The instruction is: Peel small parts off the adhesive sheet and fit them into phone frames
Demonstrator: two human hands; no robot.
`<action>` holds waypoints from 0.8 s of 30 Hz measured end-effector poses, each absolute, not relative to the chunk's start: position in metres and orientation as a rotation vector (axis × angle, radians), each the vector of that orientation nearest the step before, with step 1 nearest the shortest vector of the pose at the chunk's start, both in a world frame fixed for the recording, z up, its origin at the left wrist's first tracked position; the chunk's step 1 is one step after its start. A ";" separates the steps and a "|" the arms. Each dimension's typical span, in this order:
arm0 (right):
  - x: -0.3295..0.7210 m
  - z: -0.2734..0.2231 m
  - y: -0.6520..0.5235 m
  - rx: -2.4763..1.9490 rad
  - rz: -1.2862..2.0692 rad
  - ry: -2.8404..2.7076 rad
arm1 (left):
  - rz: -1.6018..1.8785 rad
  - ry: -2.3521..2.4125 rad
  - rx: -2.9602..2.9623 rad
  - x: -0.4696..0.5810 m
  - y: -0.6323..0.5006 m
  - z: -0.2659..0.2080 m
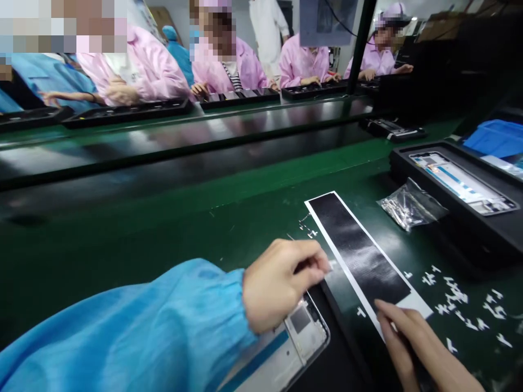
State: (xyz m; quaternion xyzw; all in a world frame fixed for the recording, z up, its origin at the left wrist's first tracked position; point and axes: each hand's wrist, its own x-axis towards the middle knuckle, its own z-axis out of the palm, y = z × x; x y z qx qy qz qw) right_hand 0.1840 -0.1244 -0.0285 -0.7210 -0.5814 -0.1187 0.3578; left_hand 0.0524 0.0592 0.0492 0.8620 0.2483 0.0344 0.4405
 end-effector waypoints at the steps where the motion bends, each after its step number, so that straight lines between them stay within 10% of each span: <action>1: 0.179 -0.023 -0.124 -1.848 -0.259 -1.448 | 0.058 0.582 2.052 0.055 0.049 0.050; 15: 0.187 -0.001 -0.139 -1.632 0.539 -1.335 | -0.042 0.479 2.067 0.067 -0.007 0.033; 24: 0.174 -0.002 -0.145 -1.752 -0.861 -1.631 | 0.005 0.628 1.801 0.078 -0.006 0.036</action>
